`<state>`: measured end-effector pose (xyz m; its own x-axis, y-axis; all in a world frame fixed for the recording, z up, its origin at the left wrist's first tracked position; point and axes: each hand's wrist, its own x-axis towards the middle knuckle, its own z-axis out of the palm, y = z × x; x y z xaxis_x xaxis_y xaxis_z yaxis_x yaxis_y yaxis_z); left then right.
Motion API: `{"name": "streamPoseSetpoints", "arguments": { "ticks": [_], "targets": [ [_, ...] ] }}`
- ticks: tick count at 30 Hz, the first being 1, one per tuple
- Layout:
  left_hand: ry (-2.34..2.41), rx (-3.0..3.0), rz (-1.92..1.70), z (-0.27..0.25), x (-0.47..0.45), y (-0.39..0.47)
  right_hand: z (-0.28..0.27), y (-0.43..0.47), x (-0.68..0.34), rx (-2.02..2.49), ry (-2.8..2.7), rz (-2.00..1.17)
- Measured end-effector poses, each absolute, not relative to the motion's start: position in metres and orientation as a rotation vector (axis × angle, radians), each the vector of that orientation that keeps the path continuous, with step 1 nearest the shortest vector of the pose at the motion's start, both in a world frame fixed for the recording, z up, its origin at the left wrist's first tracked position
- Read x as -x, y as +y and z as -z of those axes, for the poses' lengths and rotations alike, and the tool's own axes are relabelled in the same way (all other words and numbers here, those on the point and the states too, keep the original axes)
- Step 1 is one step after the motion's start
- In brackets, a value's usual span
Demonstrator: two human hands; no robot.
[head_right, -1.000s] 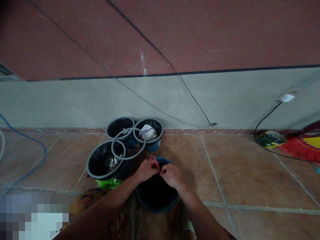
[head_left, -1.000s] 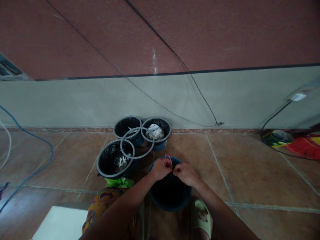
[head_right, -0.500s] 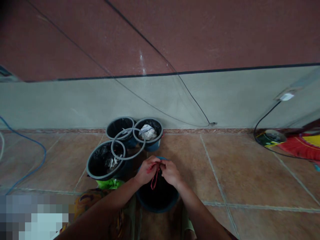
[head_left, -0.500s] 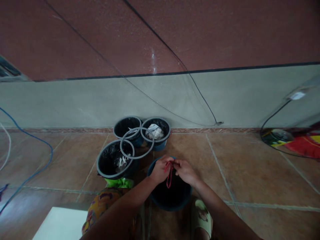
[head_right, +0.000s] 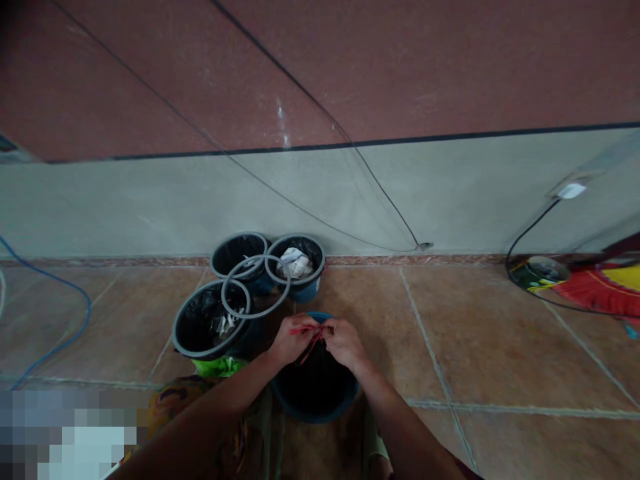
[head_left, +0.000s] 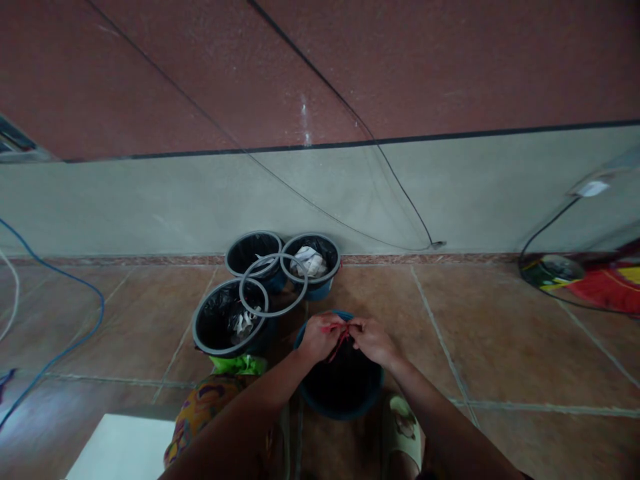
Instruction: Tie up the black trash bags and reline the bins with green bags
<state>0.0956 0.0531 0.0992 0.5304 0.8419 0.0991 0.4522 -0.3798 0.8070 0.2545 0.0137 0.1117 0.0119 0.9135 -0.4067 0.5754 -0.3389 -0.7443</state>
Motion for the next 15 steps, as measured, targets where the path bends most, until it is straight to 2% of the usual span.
{"name": "streamPoseSetpoints", "arguments": {
  "ticks": [6, 15],
  "targets": [
    [1.189, -2.092, -0.422, -0.0951, -0.0936, 0.0545, -0.1237, 0.0119, -0.2512, 2.254, -1.778, -0.943],
    [1.315, -2.068, -0.229, -0.1013, -0.0939, 0.0585, -0.1176, 0.0108, -0.2534, 2.414, -1.888, -0.821]
  ]
}}
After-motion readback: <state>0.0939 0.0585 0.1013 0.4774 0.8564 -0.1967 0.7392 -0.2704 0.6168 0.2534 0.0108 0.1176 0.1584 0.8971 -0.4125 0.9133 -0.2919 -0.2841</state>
